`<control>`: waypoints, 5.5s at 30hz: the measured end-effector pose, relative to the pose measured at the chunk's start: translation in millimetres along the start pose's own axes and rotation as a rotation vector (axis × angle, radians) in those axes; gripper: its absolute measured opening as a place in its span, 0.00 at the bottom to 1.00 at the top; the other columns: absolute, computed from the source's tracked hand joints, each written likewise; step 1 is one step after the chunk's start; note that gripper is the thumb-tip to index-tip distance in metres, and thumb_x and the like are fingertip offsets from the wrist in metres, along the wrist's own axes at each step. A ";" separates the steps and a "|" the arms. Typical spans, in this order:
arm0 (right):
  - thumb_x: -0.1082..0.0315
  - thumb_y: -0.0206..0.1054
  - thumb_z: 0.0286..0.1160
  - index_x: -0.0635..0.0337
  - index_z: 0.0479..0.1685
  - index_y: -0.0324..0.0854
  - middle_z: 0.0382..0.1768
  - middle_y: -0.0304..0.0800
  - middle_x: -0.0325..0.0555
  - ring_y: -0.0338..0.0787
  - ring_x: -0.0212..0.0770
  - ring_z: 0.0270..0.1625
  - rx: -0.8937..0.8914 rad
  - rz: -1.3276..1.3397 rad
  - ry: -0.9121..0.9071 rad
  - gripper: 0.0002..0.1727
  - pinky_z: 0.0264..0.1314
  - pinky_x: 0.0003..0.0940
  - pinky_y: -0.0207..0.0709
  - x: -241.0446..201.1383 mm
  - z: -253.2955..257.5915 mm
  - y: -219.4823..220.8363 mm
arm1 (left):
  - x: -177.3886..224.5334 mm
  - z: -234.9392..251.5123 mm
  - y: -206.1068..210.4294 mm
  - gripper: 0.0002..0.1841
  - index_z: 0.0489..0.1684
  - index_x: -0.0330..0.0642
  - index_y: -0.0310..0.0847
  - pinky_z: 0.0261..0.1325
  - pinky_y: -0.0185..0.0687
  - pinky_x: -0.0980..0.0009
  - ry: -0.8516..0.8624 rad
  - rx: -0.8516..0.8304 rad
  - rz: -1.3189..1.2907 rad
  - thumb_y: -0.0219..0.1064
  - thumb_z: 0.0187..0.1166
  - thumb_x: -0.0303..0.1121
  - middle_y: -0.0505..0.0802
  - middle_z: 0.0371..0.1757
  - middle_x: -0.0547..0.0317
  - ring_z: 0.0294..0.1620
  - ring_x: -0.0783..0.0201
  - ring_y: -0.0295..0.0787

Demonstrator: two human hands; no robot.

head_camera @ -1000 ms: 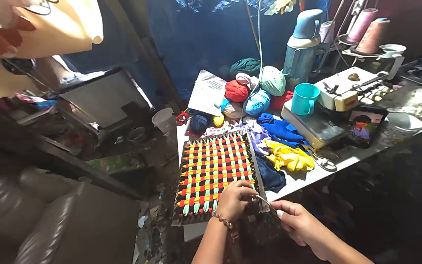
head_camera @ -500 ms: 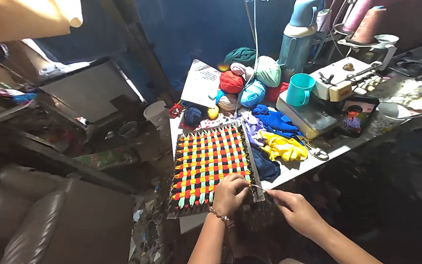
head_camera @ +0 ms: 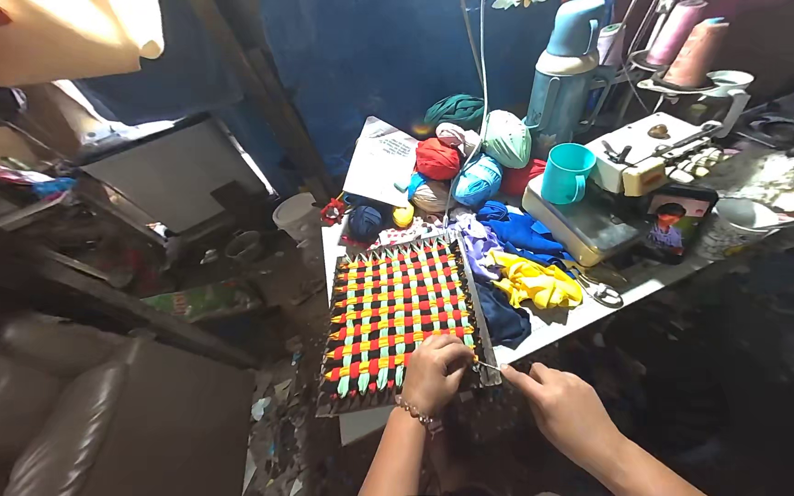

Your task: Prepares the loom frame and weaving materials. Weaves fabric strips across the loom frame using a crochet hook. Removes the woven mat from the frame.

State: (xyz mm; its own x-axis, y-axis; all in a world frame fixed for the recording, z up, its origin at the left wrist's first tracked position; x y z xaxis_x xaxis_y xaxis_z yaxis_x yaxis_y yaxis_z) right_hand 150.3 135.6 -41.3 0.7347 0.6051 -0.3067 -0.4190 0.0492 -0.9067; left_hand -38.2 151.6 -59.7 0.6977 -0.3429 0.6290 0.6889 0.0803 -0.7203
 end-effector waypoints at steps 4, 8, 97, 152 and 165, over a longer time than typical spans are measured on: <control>0.76 0.56 0.81 0.40 0.79 0.81 0.48 0.91 0.66 0.94 0.66 0.43 -0.556 0.032 0.209 0.29 0.42 0.60 0.85 -5.6 15.2 0.3 | 1.3 1.5 0.5 0.11 0.40 0.45 0.97 0.62 0.87 0.54 0.004 -0.033 0.019 0.72 0.65 0.23 0.98 0.51 0.56 0.56 0.53 0.95; 0.71 0.51 0.89 0.46 0.84 0.73 0.60 0.88 0.64 0.88 0.66 0.63 -0.922 0.173 0.283 0.26 0.63 0.65 0.79 -3.8 30.0 0.4 | -0.3 2.2 1.7 0.11 0.40 0.44 0.97 0.63 0.87 0.54 -0.004 -0.051 0.005 0.72 0.65 0.22 0.98 0.51 0.55 0.57 0.52 0.94; 0.69 0.58 0.89 0.68 0.68 0.61 0.29 0.80 0.47 0.83 0.35 0.21 0.430 0.934 1.245 0.18 0.29 0.29 0.83 18.7 36.0 2.6 | -15.6 31.7 0.8 0.03 0.29 0.36 0.89 0.43 0.93 0.63 0.568 -0.268 -0.186 0.69 0.67 0.24 0.95 0.43 0.47 0.41 0.55 0.97; 0.53 0.74 0.70 0.37 0.17 0.88 0.26 0.92 0.25 0.90 0.23 0.32 0.673 1.421 0.711 0.13 0.41 0.22 0.84 -15.3 -44.2 42.3 | -14.6 25.7 -6.5 0.12 0.51 0.35 0.92 0.71 0.83 0.59 0.214 -0.638 -0.305 0.69 0.78 0.31 0.92 0.62 0.44 0.65 0.54 0.89; 0.50 0.52 0.93 0.61 0.20 0.75 0.25 0.81 0.45 0.85 0.35 0.46 0.469 0.762 0.176 0.30 0.69 0.33 0.67 -66.0 13.2 0.3 | -19.0 -7.4 -9.5 0.04 0.34 0.41 0.92 0.61 0.86 0.56 0.379 -0.197 -0.189 0.73 0.67 0.29 0.94 0.49 0.46 0.55 0.47 0.91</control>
State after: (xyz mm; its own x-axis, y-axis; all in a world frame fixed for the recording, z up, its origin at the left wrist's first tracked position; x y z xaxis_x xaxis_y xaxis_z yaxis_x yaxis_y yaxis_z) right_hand 94.6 106.1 -17.5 0.2252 0.4781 -0.8489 -0.9699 0.0273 -0.2419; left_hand -59.5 150.4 -67.0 0.4174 -0.6553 0.6296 0.7210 -0.1829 -0.6684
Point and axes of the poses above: each hand's wrist, its own z-axis towards the middle knuckle, its own y-axis out of the palm, x = y × z, the point moved 7 cm from there along z, towards the middle knuckle
